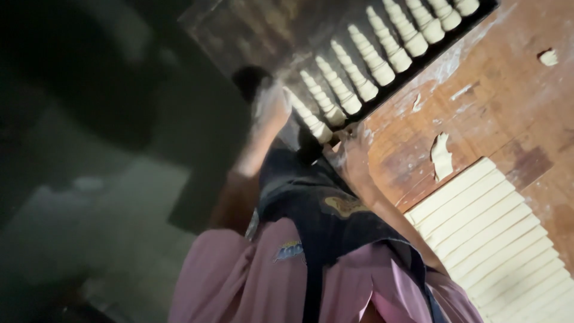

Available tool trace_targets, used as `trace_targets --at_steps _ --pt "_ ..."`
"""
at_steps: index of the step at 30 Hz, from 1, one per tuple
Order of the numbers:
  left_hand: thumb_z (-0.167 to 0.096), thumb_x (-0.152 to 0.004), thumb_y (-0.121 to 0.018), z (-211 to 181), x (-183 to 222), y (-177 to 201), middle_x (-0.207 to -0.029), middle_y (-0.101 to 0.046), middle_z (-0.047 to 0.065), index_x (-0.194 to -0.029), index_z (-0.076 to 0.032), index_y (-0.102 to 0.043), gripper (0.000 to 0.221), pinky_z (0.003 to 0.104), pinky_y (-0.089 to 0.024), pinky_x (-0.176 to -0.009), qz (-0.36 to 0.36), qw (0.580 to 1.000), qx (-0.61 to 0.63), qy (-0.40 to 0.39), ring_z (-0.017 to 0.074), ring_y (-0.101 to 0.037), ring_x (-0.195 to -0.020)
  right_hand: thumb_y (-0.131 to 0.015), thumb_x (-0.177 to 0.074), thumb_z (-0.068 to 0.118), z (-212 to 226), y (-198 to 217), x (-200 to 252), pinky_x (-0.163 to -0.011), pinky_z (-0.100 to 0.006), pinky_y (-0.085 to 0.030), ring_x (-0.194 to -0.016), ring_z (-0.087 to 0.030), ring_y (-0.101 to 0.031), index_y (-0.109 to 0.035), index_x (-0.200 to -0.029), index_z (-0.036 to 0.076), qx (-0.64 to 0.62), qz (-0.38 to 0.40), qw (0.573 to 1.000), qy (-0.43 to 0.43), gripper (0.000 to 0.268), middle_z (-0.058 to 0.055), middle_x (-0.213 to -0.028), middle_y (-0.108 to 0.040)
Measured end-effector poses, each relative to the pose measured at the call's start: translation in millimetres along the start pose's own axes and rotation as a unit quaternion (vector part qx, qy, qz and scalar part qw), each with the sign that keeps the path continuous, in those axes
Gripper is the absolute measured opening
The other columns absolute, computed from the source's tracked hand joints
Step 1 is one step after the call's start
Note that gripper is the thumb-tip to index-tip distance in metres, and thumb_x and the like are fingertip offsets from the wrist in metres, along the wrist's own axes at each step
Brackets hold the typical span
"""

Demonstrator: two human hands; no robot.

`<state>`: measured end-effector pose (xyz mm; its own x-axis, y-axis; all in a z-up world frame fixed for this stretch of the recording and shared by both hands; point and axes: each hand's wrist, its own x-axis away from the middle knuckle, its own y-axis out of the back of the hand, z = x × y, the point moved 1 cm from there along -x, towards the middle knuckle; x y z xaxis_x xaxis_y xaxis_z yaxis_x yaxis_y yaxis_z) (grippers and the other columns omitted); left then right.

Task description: The recorder is wrapping thin strips of dough around conical metal molds to create bread horns or cream horn shells.

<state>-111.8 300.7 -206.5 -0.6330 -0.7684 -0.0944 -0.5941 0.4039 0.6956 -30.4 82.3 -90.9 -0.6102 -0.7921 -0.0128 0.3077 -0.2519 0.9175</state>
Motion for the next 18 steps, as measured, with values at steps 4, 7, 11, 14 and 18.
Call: trace_targets --at_steps 4,7,11,14,18 --pt "-0.008 -0.089 -0.059 -21 -12 19 -0.096 -0.067 0.025 -0.092 0.002 -0.068 0.014 0.048 -0.053 -0.076 0.102 0.992 -0.075 0.001 0.0413 -0.067 -0.089 -0.081 -0.072 0.031 -4 -16 -10 -0.092 -0.056 -0.041 -0.109 -0.043 -0.046 -0.071 -0.099 0.008 0.108 0.072 0.991 -0.043 0.036 -0.018 -0.118 -0.049" --pt "-0.005 -0.083 -0.056 -19 -15 12 -0.093 -0.066 0.023 -0.085 0.001 -0.07 0.015 0.047 -0.054 -0.076 0.112 0.984 -0.129 -0.05 0.04 -0.067 -0.089 -0.081 -0.071 0.032 -8 -26 -10 -0.092 -0.059 -0.04 -0.11 -0.043 -0.044 -0.07 -0.099 0.007 0.158 0.091 0.982 -0.057 0.039 -0.018 -0.12 -0.047" --pt "-0.008 -0.083 -0.058 -8 2 -4 -0.087 -0.066 0.017 -0.085 -0.002 -0.072 0.015 0.043 -0.055 -0.077 0.081 0.936 -0.294 -0.178 0.0334 -0.068 -0.088 -0.08 -0.07 0.036 6 -19 -17 -0.092 -0.063 -0.038 -0.109 -0.041 -0.045 -0.072 -0.094 0.011 0.215 0.122 0.966 -0.071 0.036 -0.016 -0.119 -0.048" --pt "-0.01 -0.088 -0.059 -15 5 -2 -0.092 -0.067 0.017 -0.088 -0.003 -0.073 0.015 0.04 -0.055 -0.068 0.018 0.956 -0.261 -0.134 0.031 -0.067 -0.082 -0.071 -0.091 0.029 -27 -55 -1 -0.09 -0.055 -0.04 -0.113 -0.04 -0.045 -0.072 -0.103 0.01 0.24 0.119 0.961 -0.073 0.023 -0.014 -0.124 -0.05" --pt "-0.014 -0.093 -0.06 -29 2 5 -0.091 -0.067 0.019 -0.093 -0.002 -0.073 0.018 0.04 -0.053 -0.06 0.003 0.978 -0.201 -0.048 0.0315 -0.066 -0.072 -0.066 -0.099 0.027 -22 -54 -6 -0.091 -0.052 -0.039 -0.115 -0.038 -0.046 -0.072 -0.106 0.008 0.266 0.086 0.959 -0.037 0.021 -0.015 -0.129 -0.053"
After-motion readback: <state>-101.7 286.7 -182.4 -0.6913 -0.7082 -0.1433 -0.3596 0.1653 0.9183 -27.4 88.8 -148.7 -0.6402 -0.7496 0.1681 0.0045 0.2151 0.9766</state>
